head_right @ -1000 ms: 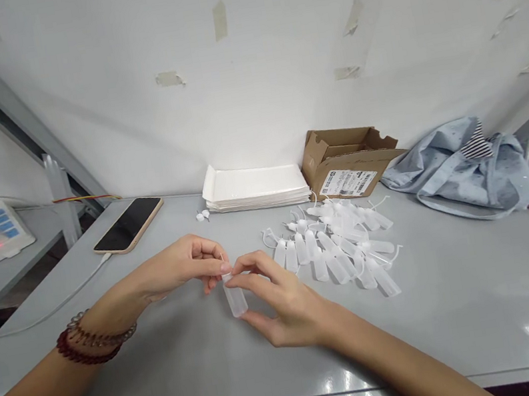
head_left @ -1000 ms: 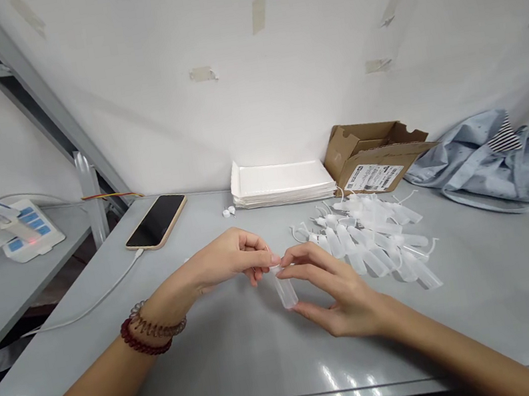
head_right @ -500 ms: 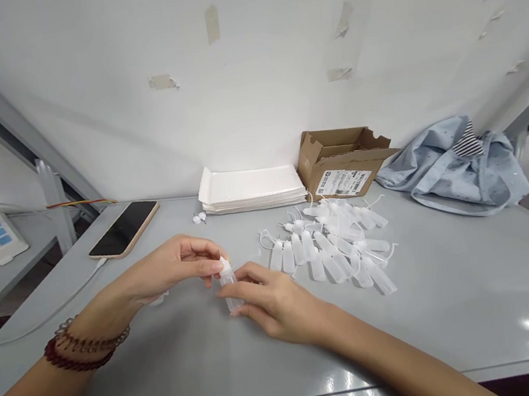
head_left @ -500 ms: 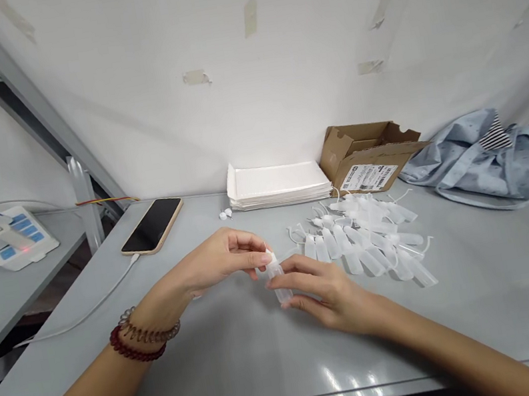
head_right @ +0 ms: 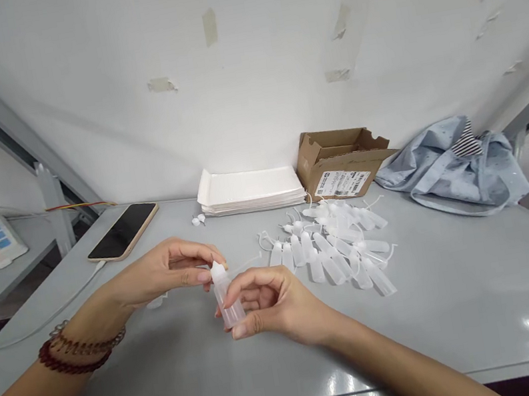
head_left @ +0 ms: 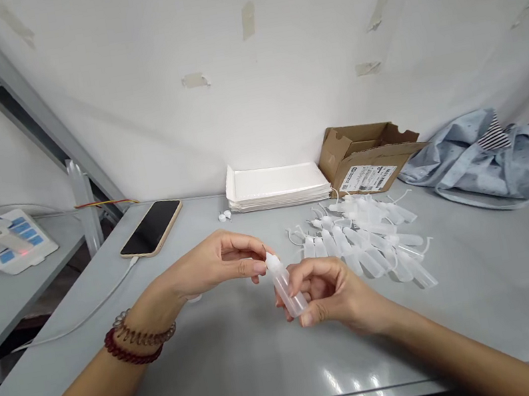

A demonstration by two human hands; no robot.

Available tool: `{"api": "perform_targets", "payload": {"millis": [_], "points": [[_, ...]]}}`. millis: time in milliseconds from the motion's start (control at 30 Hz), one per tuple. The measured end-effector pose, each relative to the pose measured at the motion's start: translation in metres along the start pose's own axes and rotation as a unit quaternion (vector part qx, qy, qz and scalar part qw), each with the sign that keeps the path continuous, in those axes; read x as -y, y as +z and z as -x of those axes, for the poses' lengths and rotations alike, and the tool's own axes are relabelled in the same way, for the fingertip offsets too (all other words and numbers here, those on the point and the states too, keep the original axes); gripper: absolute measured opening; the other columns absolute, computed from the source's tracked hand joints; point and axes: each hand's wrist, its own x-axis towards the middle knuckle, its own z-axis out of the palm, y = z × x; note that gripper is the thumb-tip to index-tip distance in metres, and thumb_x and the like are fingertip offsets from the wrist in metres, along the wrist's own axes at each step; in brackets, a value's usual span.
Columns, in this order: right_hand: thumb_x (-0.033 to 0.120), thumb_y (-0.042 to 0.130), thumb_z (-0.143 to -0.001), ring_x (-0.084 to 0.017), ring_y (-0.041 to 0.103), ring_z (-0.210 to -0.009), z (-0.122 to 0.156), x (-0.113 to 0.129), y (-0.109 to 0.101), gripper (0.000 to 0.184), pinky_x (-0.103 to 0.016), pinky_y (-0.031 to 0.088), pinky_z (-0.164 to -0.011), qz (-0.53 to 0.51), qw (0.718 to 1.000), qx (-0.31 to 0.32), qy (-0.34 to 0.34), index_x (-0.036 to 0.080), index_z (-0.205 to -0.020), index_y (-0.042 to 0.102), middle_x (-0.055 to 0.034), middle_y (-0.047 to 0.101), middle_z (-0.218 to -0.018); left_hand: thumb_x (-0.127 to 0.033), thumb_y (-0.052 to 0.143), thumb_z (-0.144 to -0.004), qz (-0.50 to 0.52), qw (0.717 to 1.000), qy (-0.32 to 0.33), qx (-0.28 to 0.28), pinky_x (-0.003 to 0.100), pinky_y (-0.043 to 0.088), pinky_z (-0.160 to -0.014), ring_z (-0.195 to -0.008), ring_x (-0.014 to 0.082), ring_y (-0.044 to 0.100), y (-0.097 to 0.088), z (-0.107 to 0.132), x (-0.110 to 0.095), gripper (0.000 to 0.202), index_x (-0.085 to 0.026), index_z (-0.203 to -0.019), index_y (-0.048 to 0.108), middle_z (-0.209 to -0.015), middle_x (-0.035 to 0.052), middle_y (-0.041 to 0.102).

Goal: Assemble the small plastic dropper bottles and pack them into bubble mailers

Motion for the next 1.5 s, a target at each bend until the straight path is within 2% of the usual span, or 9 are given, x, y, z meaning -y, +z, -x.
{"api": "perform_targets", "payload": {"millis": [100, 267, 400, 800, 1033, 1133, 1267, 1367, 1500], "points": [[0.015, 0.069, -0.076, -0.012, 0.059, -0.078, 0.000, 0.003, 0.002, 0.013, -0.029, 0.051, -0.075, 0.228, 0.970, -0.018, -0.084, 0.020, -0.086, 0.066, -0.0015, 0.062, -0.085, -0.034, 0.060, -0.084, -0.033, 0.999, -0.020, -0.020, 0.024, 0.047, -0.070, -0.069, 0.0113, 0.057, 0.003, 0.000, -0.005, 0.018, -0.019, -0.090, 0.068, -0.080, -0.0005, 0.063], [0.009, 0.047, -0.087, -0.015, 0.056, -0.084, 0.001, -0.009, -0.003, 0.021, -0.027, 0.050, -0.071, 0.572, 0.795, -0.006, -0.204, 0.017, -0.097, 0.063, -0.0085, 0.056, -0.092, -0.045, 0.060, -0.081, -0.136, 0.985, -0.056, -0.090, 0.020, 0.041, -0.054, -0.055, 0.0086, 0.051, 0.011, -0.006, -0.002, 0.031, -0.016, -0.071, 0.064, -0.063, -0.0032, 0.057], [0.007, 0.041, -0.086, -0.016, 0.054, -0.082, 0.002, -0.016, -0.008, 0.027, -0.026, 0.050, -0.065, 0.667, 0.714, 0.002, -0.212, 0.017, -0.101, 0.061, -0.0104, 0.053, -0.094, -0.047, 0.059, -0.080, -0.157, 0.981, -0.071, -0.093, 0.020, 0.041, -0.052, -0.053, 0.0088, 0.050, 0.015, -0.008, 0.000, 0.033, -0.015, -0.071, 0.063, -0.064, -0.0025, 0.058], [0.012, 0.046, -0.086, -0.012, 0.055, -0.069, 0.000, -0.014, 0.000, 0.020, -0.024, 0.046, -0.060, 0.532, 0.827, -0.064, -0.171, 0.017, -0.093, 0.064, -0.0074, 0.061, -0.088, -0.042, 0.059, -0.080, -0.170, 0.974, -0.078, -0.130, 0.022, 0.041, -0.053, -0.051, 0.0102, 0.053, 0.017, -0.009, 0.003, 0.030, -0.015, -0.068, 0.066, -0.056, -0.0026, 0.057], [0.023, 0.060, -0.081, -0.007, 0.046, -0.054, -0.001, 0.005, 0.004, 0.007, -0.020, 0.036, -0.049, 0.207, 0.971, -0.112, 0.030, 0.017, -0.081, 0.064, -0.0020, 0.064, -0.072, -0.038, 0.059, -0.082, -0.106, 0.985, -0.071, -0.115, 0.021, 0.045, -0.056, -0.053, 0.0098, 0.055, 0.017, -0.007, 0.000, 0.027, -0.015, -0.068, 0.065, -0.058, -0.0018, 0.059], [0.027, 0.064, -0.079, -0.006, 0.044, -0.047, -0.002, 0.008, -0.001, 0.011, -0.019, 0.033, -0.043, 0.020, 0.995, -0.068, 0.071, 0.017, -0.081, 0.061, -0.0041, 0.067, -0.075, -0.036, 0.061, -0.081, -0.067, 0.990, -0.054, -0.111, 0.020, 0.045, -0.054, -0.052, 0.0091, 0.055, 0.018, -0.006, 0.001, 0.024, -0.016, -0.068, 0.064, -0.058, -0.0031, 0.058], [0.027, 0.062, -0.080, -0.006, 0.045, -0.046, -0.003, 0.007, -0.002, 0.011, -0.019, 0.032, -0.041, -0.029, 0.995, -0.056, 0.071, 0.017, -0.081, 0.057, -0.0042, 0.067, -0.073, -0.036, 0.060, -0.081, -0.056, 0.992, -0.040, -0.108, 0.021, 0.045, -0.055, -0.052, 0.0094, 0.055, 0.017, -0.006, 0.002, 0.024, -0.016, -0.068, 0.063, -0.059, -0.0036, 0.057], [0.023, 0.056, -0.083, -0.008, 0.050, -0.054, -0.001, 0.001, 0.001, 0.008, -0.021, 0.040, -0.049, 0.203, 0.975, -0.085, 0.007, 0.017, -0.083, 0.061, -0.0033, 0.066, -0.075, -0.035, 0.056, -0.083, -0.110, 0.988, -0.050, -0.100, 0.021, 0.044, -0.055, -0.054, 0.0101, 0.053, 0.018, -0.008, 0.002, 0.023, -0.017, -0.070, 0.062, -0.059, -0.0033, 0.057], [0.009, 0.046, -0.084, -0.015, 0.058, -0.071, 0.002, -0.016, 0.001, 0.020, -0.028, 0.047, -0.063, 0.598, 0.772, -0.073, -0.200, 0.014, -0.090, 0.064, -0.0093, 0.066, -0.084, -0.037, 0.052, -0.084, -0.172, 0.977, -0.090, -0.091, 0.021, 0.039, -0.050, -0.050, 0.0101, 0.049, 0.021, -0.010, 0.004, 0.030, -0.016, -0.063, 0.056, -0.054, -0.0039, 0.053]]}}
